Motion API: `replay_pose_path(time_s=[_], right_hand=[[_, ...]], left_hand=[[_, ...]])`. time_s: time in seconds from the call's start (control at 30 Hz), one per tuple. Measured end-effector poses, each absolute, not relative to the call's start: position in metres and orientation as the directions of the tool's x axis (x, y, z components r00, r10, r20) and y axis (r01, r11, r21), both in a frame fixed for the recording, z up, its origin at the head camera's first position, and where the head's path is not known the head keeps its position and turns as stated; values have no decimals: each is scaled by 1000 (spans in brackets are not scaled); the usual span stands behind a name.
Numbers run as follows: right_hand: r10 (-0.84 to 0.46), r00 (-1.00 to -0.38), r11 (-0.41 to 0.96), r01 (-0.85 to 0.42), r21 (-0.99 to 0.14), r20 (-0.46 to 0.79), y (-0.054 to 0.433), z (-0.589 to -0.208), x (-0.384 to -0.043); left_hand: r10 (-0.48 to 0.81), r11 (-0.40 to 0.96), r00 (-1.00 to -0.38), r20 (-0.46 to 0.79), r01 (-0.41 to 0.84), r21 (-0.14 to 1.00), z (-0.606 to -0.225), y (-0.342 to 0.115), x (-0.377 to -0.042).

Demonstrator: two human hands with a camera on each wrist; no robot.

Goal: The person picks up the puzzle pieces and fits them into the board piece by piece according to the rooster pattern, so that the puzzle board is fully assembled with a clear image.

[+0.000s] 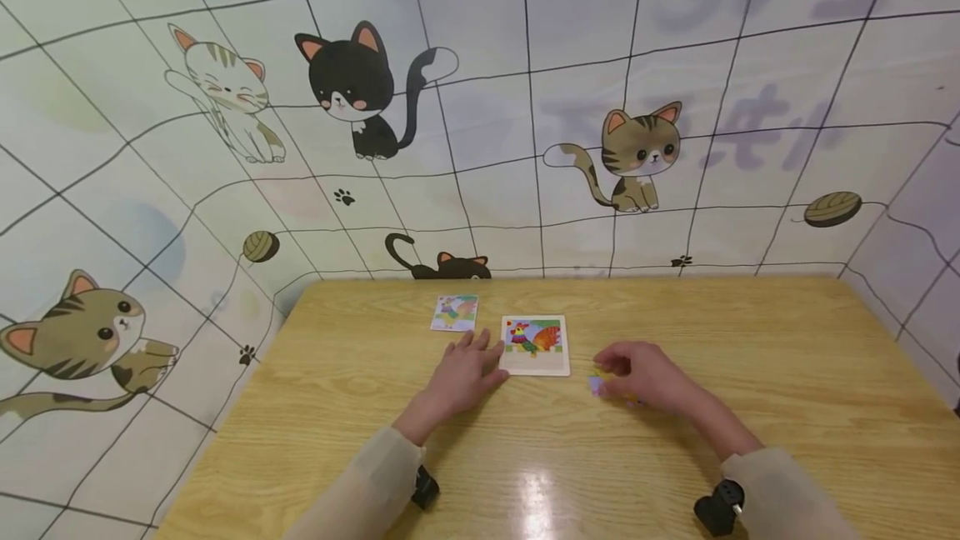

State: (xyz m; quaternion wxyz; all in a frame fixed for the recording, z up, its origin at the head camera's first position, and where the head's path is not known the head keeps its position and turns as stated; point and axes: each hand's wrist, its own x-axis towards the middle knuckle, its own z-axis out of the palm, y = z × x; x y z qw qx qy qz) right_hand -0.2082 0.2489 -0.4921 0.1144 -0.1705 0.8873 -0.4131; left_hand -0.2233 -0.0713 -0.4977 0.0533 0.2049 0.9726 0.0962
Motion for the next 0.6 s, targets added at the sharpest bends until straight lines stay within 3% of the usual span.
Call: replay_pose_path(time_s=[0.6], right_hand=[[-430, -899, 613, -222, -758, -84, 247, -498, -217]], left_hand=[[422, 894, -905, -46, 408, 185, -499, -72, -223]])
